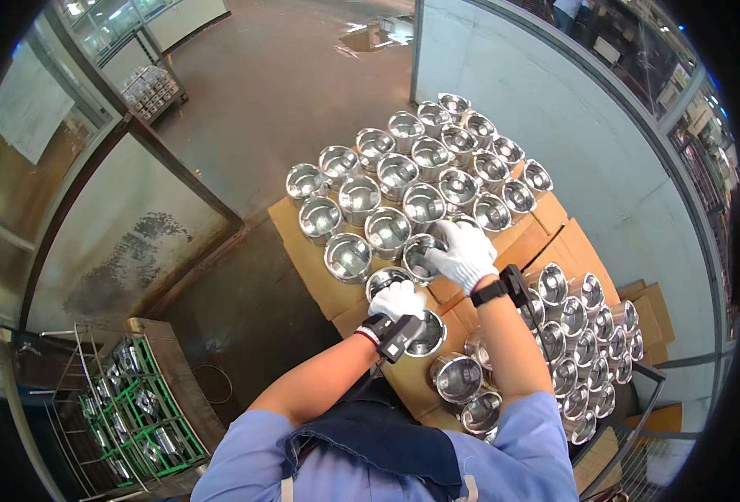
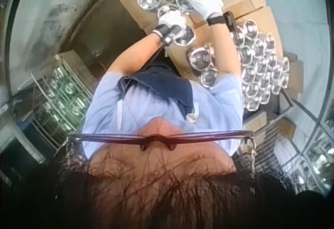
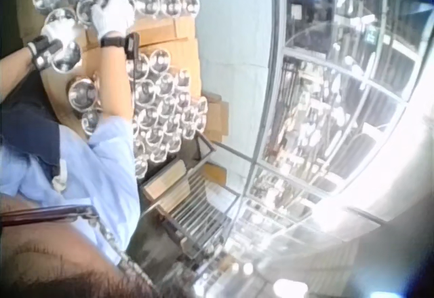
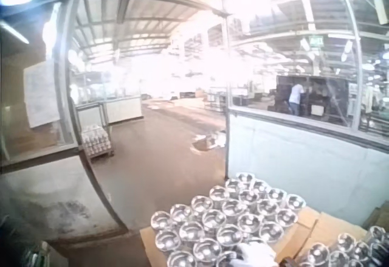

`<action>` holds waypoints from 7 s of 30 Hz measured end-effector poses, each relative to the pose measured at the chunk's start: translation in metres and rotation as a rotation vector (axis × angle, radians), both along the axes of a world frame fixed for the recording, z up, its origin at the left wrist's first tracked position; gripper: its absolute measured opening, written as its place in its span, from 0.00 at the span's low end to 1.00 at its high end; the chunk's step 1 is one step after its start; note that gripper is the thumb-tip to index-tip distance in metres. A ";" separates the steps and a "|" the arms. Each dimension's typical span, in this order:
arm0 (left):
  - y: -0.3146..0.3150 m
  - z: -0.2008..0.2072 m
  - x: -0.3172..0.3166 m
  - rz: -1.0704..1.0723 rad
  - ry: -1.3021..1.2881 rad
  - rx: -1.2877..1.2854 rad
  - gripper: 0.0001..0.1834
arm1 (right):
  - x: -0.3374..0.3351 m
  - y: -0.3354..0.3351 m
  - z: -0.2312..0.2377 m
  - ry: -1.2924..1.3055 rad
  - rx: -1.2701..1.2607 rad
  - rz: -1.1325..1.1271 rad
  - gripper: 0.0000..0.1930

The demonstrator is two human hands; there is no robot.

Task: Transferring metal pistons from a washing rack to a storage pallet and preparing cardboard packaging.

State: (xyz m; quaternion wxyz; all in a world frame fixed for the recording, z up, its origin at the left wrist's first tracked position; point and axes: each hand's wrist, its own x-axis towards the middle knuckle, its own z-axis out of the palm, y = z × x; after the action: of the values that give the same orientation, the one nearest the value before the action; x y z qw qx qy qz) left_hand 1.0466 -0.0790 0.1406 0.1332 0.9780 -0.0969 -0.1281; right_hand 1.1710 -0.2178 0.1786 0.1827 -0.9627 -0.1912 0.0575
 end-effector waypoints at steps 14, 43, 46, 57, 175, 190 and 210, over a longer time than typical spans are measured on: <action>0.136 -0.062 -0.003 1.261 -0.097 -1.785 0.33 | -0.059 -0.082 0.036 0.011 -0.004 -0.085 0.30; 0.119 -0.039 0.030 0.726 0.084 -1.232 0.32 | -0.018 0.007 -0.006 0.106 -0.255 -0.295 0.44; 0.138 -0.024 -0.004 0.691 -0.023 -1.091 0.23 | -0.017 0.014 0.005 0.060 -0.217 -0.281 0.43; 0.174 -0.060 0.055 0.824 -0.183 -1.234 0.32 | -0.018 0.123 -0.018 -0.073 -0.251 0.085 0.35; 0.205 0.060 -0.901 1.704 -0.662 0.094 0.19 | -0.642 0.300 0.031 0.363 0.870 0.928 0.35; 0.500 0.121 -0.907 1.465 0.177 0.357 0.39 | -0.649 0.396 0.027 0.371 0.611 1.251 0.21; 0.736 -0.067 -0.917 0.593 0.186 0.183 0.45 | -0.909 0.571 0.083 0.105 0.140 0.756 0.26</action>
State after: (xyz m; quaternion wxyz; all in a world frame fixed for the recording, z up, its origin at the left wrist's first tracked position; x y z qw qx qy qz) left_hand 0.1299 0.6570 0.0732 0.0846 0.9556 0.2168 -0.1809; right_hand 0.2623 0.3528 0.2618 0.2235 -0.8051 -0.5265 0.1569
